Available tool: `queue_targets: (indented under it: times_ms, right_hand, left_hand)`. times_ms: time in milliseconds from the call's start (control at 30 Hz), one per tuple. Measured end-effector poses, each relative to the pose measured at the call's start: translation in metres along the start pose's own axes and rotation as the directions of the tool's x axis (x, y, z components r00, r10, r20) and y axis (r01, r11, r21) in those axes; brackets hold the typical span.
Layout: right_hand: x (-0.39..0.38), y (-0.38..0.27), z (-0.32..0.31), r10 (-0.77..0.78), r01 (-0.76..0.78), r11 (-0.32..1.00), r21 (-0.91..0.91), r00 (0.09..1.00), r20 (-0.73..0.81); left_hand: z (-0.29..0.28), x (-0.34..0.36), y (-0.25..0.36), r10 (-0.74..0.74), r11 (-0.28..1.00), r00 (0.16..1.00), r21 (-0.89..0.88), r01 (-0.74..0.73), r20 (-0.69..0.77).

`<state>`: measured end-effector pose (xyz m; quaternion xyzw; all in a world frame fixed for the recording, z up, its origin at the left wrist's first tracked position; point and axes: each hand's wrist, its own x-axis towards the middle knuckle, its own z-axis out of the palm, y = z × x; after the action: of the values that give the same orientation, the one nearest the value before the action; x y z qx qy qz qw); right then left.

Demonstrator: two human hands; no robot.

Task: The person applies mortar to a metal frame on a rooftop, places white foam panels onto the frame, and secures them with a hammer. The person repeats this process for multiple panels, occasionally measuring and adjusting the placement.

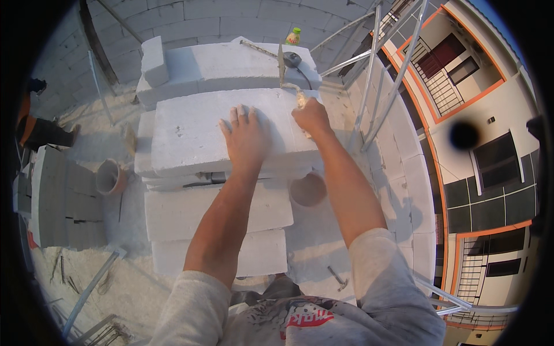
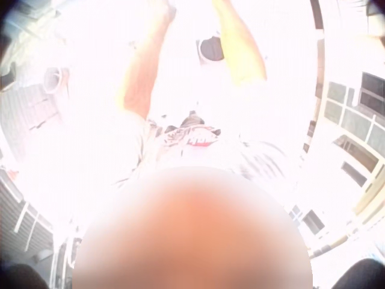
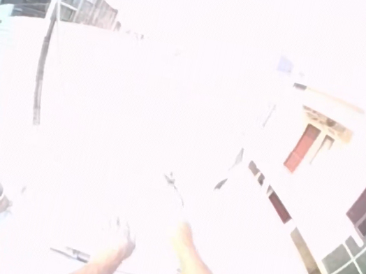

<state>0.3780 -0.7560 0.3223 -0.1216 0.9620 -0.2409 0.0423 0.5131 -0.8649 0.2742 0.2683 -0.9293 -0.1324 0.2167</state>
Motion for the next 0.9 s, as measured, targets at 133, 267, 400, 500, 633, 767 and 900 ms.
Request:
queue_targets:
  times_ms: [133,267,400,500,633,767,900]
  right_hand:
    - [-0.007,-0.005,-0.004,0.038,-0.039,0.999,0.018,0.998,0.045]
    - [-0.009,-0.002,-0.011,0.047,-0.046,0.999,-0.019,0.993,0.106]
    - [-0.009,-0.003,-0.013,0.096,-0.091,0.995,-0.04,0.986,0.139]
    - [-0.011,-0.004,-0.012,0.102,-0.098,0.995,-0.029,0.984,0.146]
    - [-0.018,0.0,-0.011,0.037,-0.032,0.998,-0.061,0.996,0.084]
    - [-0.025,0.005,-0.009,0.015,-0.008,0.995,-0.098,0.998,0.065]
    - [-0.029,0.005,-0.01,0.001,0.006,0.995,-0.095,0.997,0.073]
  left_hand:
    - [-0.002,0.001,0.001,-0.025,1.0,1.0,0.003,0.025,0.017]
    - [-0.002,0.001,0.002,-0.044,0.998,0.998,0.04,0.043,0.046]
    - [-0.002,0.002,0.004,-0.068,0.996,0.995,0.057,0.064,0.067]
    - [-0.003,0.002,0.004,-0.079,0.995,0.994,0.06,0.075,0.07]
    - [-0.003,0.002,0.004,-0.086,0.995,0.994,0.063,0.082,0.064]
    - [-0.002,0.002,0.004,-0.09,0.993,0.993,0.085,0.084,0.079]
    - [-0.003,0.003,0.005,-0.115,0.991,0.99,0.071,0.11,0.084]
